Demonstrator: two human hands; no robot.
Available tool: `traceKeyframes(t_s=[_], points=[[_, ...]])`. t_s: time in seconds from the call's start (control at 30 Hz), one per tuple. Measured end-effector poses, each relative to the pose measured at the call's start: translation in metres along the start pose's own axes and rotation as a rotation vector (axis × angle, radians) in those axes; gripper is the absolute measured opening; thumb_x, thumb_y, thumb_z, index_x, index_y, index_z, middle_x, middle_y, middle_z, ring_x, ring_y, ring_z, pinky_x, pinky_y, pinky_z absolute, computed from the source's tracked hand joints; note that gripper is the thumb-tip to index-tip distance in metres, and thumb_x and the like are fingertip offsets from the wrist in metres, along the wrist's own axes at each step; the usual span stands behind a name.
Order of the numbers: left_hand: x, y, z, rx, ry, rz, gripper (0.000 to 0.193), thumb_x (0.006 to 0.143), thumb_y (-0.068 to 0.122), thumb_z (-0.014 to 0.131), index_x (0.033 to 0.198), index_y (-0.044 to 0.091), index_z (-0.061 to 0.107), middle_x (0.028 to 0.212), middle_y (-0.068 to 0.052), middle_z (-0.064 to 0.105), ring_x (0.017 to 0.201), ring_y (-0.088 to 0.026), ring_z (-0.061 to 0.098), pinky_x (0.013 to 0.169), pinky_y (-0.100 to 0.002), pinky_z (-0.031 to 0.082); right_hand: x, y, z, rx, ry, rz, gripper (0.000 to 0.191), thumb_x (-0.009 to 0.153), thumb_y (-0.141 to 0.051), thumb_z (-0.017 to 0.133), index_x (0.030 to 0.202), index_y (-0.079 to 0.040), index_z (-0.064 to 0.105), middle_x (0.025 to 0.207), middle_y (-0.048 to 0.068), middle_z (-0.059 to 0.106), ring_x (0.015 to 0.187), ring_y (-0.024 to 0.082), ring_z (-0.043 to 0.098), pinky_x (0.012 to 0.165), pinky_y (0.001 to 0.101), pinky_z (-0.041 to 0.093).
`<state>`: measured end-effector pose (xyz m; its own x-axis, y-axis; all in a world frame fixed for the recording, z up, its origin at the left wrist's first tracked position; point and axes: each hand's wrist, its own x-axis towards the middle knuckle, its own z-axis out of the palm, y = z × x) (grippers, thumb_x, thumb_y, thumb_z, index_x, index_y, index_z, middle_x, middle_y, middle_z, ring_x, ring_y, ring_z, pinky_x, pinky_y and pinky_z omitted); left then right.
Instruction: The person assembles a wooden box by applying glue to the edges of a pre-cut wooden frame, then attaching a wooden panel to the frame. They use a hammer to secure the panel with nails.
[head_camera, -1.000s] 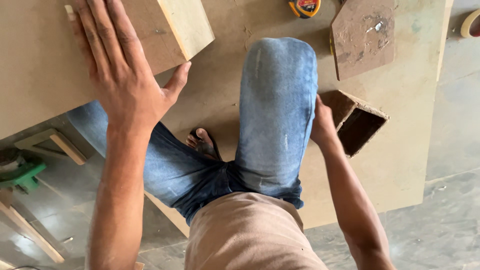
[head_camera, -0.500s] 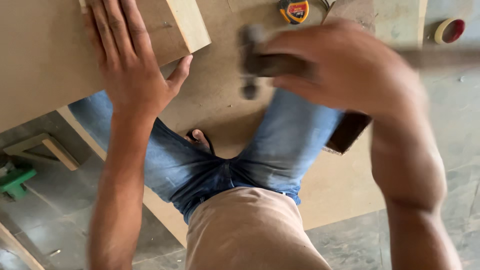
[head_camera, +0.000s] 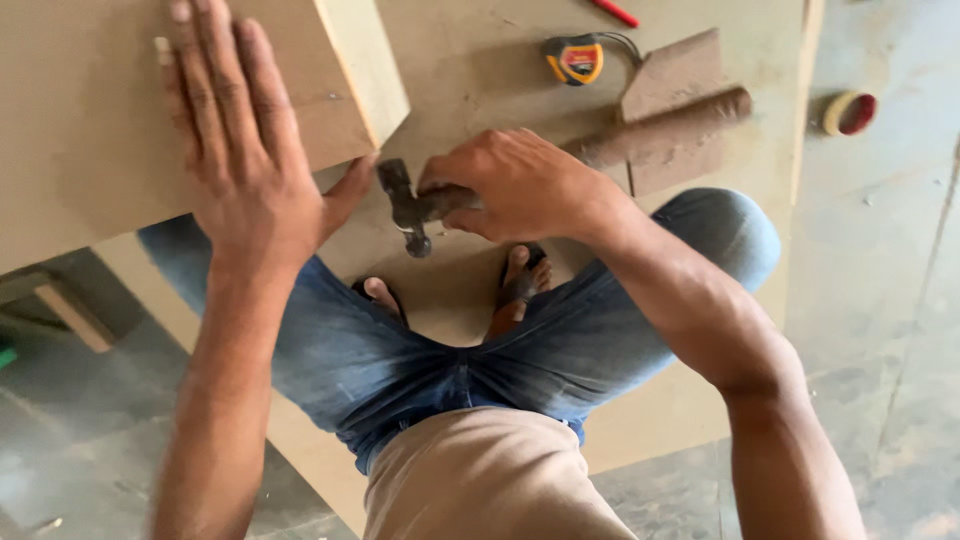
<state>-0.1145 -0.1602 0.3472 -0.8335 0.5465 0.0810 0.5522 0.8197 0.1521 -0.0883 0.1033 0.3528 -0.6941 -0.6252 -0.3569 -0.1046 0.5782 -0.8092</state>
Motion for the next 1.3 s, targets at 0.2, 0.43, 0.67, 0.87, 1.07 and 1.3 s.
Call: traceKeyframes(t_s=[0.2, 0.43, 0.67, 0.87, 1.07, 1.3], points=[[0.006, 0.004, -0.01, -0.036, -0.079, -0.058, 0.1, 0.105, 0.065, 0.057, 0.156, -0.015, 0.025, 0.162, -0.033, 0.028, 0.153, -0.05, 0.029, 0.128, -0.063, 0.026, 0.01, 0.007, 0.006, 0.006, 0.084, -0.06, 0.041, 0.079, -0.015, 0.081, 0.117, -0.008, 0.069, 0.097, 0.014, 0.076, 0.092, 0.035, 0.072, 0.077, 0.0466, 0.054], [0.002, 0.002, -0.004, -0.015, -0.067, -0.045, 0.104, 0.1, 0.062, 0.068, 0.159, -0.013, 0.026, 0.163, -0.033, 0.028, 0.154, -0.049, 0.03, 0.13, -0.063, 0.026, 0.011, 0.016, 0.012, -0.034, 0.025, -0.044, 0.04, 0.074, -0.015, 0.084, 0.112, -0.01, 0.073, 0.092, 0.013, 0.076, 0.088, 0.033, 0.073, 0.074, 0.0469, 0.055], [0.0, -0.003, 0.001, 0.005, -0.075, -0.033, 0.108, 0.092, 0.059, 0.075, 0.158, -0.013, 0.027, 0.161, -0.034, 0.03, 0.152, -0.05, 0.03, 0.129, -0.065, 0.026, 0.012, 0.021, 0.016, 0.035, 0.058, -0.052, 0.035, 0.079, -0.014, 0.084, 0.112, -0.009, 0.073, 0.09, 0.011, 0.077, 0.083, 0.028, 0.076, 0.073, 0.0429, 0.057], [-0.001, 0.0, -0.003, 0.009, -0.11, -0.046, 0.107, 0.093, 0.057, 0.075, 0.157, -0.015, 0.028, 0.159, -0.037, 0.03, 0.149, -0.054, 0.03, 0.126, -0.066, 0.025, 0.012, 0.025, 0.02, 0.029, 0.216, -0.085, 0.036, 0.078, -0.014, 0.085, 0.111, -0.006, 0.072, 0.095, 0.011, 0.077, 0.089, 0.032, 0.074, 0.075, 0.0443, 0.056], [-0.001, 0.001, -0.001, 0.01, -0.091, -0.049, 0.108, 0.095, 0.063, 0.072, 0.155, -0.017, 0.031, 0.156, -0.039, 0.032, 0.147, -0.056, 0.032, 0.124, -0.066, 0.026, 0.013, 0.024, 0.027, -0.032, 0.174, -0.107, 0.035, 0.077, -0.011, 0.082, 0.111, -0.007, 0.073, 0.095, 0.014, 0.075, 0.088, 0.035, 0.071, 0.074, 0.0472, 0.053], [-0.007, -0.003, 0.01, -0.018, -0.041, -0.053, 0.104, 0.099, 0.068, 0.065, 0.153, -0.015, 0.036, 0.154, -0.038, 0.038, 0.145, -0.055, 0.035, 0.123, -0.065, 0.029, 0.011, 0.025, 0.033, -0.101, 0.138, -0.045, 0.032, 0.08, -0.014, 0.082, 0.11, -0.007, 0.073, 0.091, 0.012, 0.075, 0.085, 0.033, 0.072, 0.072, 0.0475, 0.054]])
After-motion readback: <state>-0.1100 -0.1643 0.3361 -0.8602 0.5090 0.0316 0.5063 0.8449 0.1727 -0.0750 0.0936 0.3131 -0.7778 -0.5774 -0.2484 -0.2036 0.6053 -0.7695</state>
